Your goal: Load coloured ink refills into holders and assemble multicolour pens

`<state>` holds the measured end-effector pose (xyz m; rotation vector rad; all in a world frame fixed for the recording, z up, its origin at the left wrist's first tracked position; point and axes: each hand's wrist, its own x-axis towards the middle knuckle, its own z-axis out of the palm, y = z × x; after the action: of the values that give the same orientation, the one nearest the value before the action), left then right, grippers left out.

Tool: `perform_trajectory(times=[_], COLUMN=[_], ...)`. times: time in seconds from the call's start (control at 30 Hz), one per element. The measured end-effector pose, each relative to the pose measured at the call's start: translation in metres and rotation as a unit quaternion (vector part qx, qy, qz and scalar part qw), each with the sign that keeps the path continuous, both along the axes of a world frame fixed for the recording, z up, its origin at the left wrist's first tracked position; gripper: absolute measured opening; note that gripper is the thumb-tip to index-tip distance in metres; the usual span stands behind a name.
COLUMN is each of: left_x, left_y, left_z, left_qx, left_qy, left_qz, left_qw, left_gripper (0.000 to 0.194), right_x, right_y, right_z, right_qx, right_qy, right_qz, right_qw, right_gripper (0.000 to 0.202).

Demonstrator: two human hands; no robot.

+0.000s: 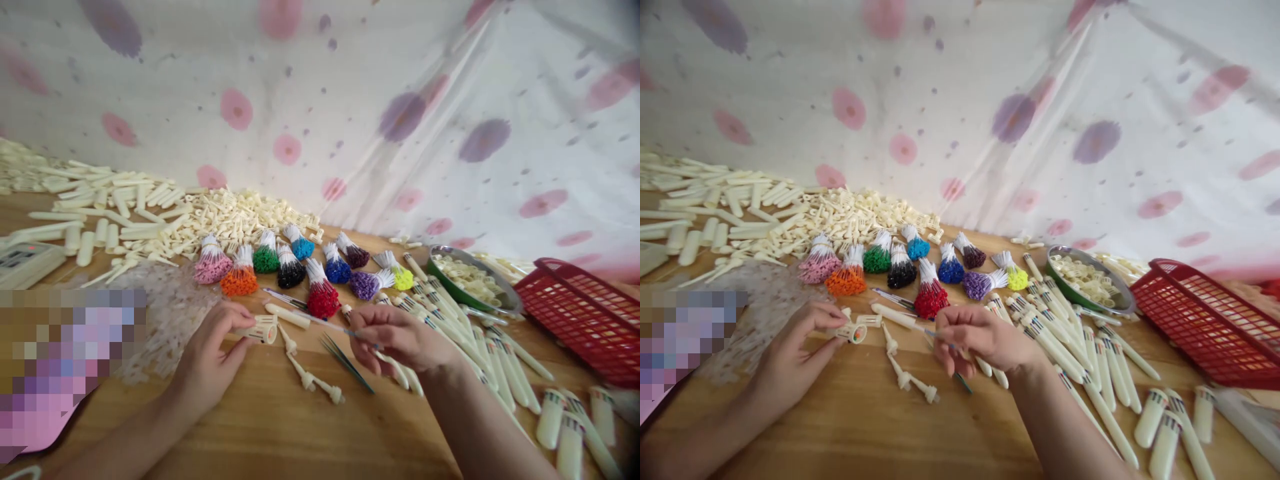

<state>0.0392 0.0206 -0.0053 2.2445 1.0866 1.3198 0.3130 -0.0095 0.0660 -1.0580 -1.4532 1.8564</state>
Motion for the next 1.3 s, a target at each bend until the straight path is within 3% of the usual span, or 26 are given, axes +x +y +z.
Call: perform_trajectory(times=[0.2,0.43,0.8,0.9,0.97,1.03,1.1,1.23,1.3], left_x=[0.003,0.005,0.009,0.013,0.015,0.016,0.017,0.015,0.013], left_y=[-0.002,-0.004,-0.01,-0.013,-0.014,-0.014,-0.014,-0.013,-0.012], left_z=[0.001,0.003,0.001,0.002,0.003,0.003,0.003,0.002,0.0], left_qx=[-0.008,0.0,-0.013,-0.026,-0.033,-0.039,-0.05,-0.093,-0.114], left_qy=[0.015,0.04,0.048,0.043,0.038,0.032,0.024,0.001,-0.019], left_qz=[-0.011,-0.066,-0.097,-0.105,-0.105,-0.105,-0.105,-0.102,-0.103], left_qw=[1.0,0.997,0.994,0.993,0.993,0.993,0.993,0.99,0.988], left_gripper=[0.016,0.022,0.027,0.024,0.021,0.02,0.02,0.017,0.017], right_x=[-0.013,-0.028,-0.035,-0.05,-0.062,-0.072,-0.077,-0.067,-0.054], right_y=[-0.006,-0.002,-0.002,-0.009,-0.015,-0.021,-0.025,-0.025,-0.023], right_z=[-0.032,-0.031,-0.031,-0.03,-0.033,-0.037,-0.041,-0.037,-0.034], right_qx=[-0.071,-0.094,-0.094,-0.038,0.066,0.195,0.273,0.286,0.299], right_qy=[0.072,0.087,0.051,-0.022,-0.097,-0.167,-0.202,-0.197,-0.277], right_qz=[0.016,0.031,0.051,0.029,-0.042,-0.114,-0.144,-0.155,-0.142], right_qw=[0.995,0.991,0.993,0.999,0.992,0.96,0.93,0.925,0.902], right_gripper=[0.023,0.021,0.023,0.027,0.029,0.027,0.027,0.035,0.032])
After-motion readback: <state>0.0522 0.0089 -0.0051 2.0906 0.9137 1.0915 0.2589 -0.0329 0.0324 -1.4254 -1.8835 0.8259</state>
